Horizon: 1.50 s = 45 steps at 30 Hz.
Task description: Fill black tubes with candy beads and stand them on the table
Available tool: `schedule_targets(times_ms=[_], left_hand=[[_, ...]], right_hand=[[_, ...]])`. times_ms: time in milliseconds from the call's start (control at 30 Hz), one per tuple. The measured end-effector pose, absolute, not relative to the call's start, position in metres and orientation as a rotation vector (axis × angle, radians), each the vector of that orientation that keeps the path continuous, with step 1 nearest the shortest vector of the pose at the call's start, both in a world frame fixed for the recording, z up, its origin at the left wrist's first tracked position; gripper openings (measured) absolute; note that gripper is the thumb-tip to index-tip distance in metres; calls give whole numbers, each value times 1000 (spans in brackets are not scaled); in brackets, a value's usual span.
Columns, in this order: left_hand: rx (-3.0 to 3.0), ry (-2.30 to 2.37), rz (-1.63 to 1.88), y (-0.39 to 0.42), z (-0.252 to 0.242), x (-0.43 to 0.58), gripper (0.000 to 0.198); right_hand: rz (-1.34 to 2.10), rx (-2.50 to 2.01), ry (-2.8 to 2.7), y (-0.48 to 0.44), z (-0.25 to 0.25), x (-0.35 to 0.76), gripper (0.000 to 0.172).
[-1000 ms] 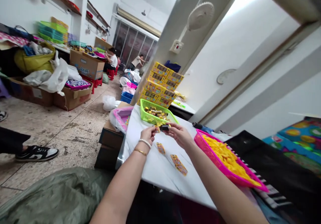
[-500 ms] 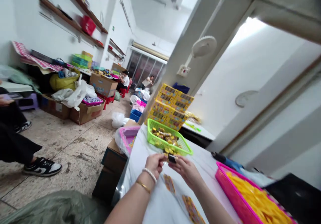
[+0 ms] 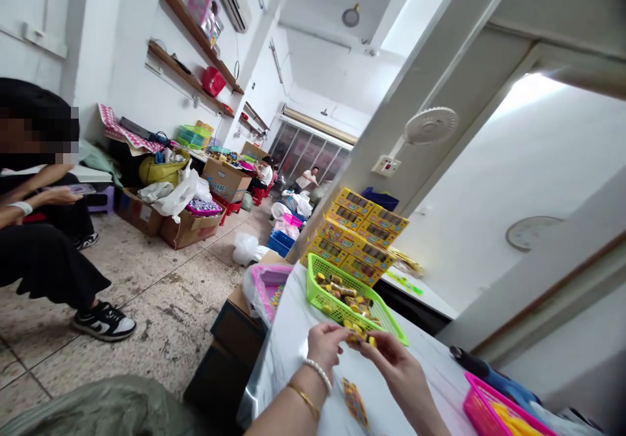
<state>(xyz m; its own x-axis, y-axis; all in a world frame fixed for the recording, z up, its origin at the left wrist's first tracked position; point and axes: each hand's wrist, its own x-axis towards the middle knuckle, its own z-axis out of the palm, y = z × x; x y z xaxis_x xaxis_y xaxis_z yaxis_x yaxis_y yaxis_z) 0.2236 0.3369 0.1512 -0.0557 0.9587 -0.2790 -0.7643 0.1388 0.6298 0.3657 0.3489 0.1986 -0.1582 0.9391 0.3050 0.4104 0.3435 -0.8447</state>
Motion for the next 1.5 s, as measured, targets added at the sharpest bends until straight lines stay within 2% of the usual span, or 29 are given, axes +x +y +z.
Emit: schedule_targets(times_ms=[100, 167, 433, 667, 800, 900, 1000, 1167, 1367, 1500], left_hand=[[430, 675, 1400, 333, 153, 224, 52], [500, 545, 1323, 331, 153, 225, 58], [549, 526, 1288, 336, 148, 233, 51], [568, 443, 1126, 328, 153, 226, 50], [562, 460, 1198, 329, 152, 227, 46], [555, 432, 1250, 332, 149, 231, 51], [581, 425, 1279, 334, 146, 234, 59], [654, 430, 1245, 332, 145, 235, 67], [696, 465, 1258, 330, 147, 234, 71], [723, 502, 1198, 332, 146, 230, 74]], right_hand=[[801, -1186, -1731, 346, 205, 365, 56], [797, -1181, -1804, 345, 210, 367, 54], [725, -1145, -2072, 343, 219, 387, 44], [391, -1045, -2276, 338, 230, 393, 35], [257, -1043, -2302, 338, 230, 391, 36], [322, -1104, -2243, 336, 227, 389, 41], [526, -1237, -2128, 333, 223, 387, 46], [786, -1271, -1998, 330, 218, 394, 47], [796, -1229, -2079, 332, 216, 406, 51], [466, -1146, -2141, 329, 221, 394, 40]])
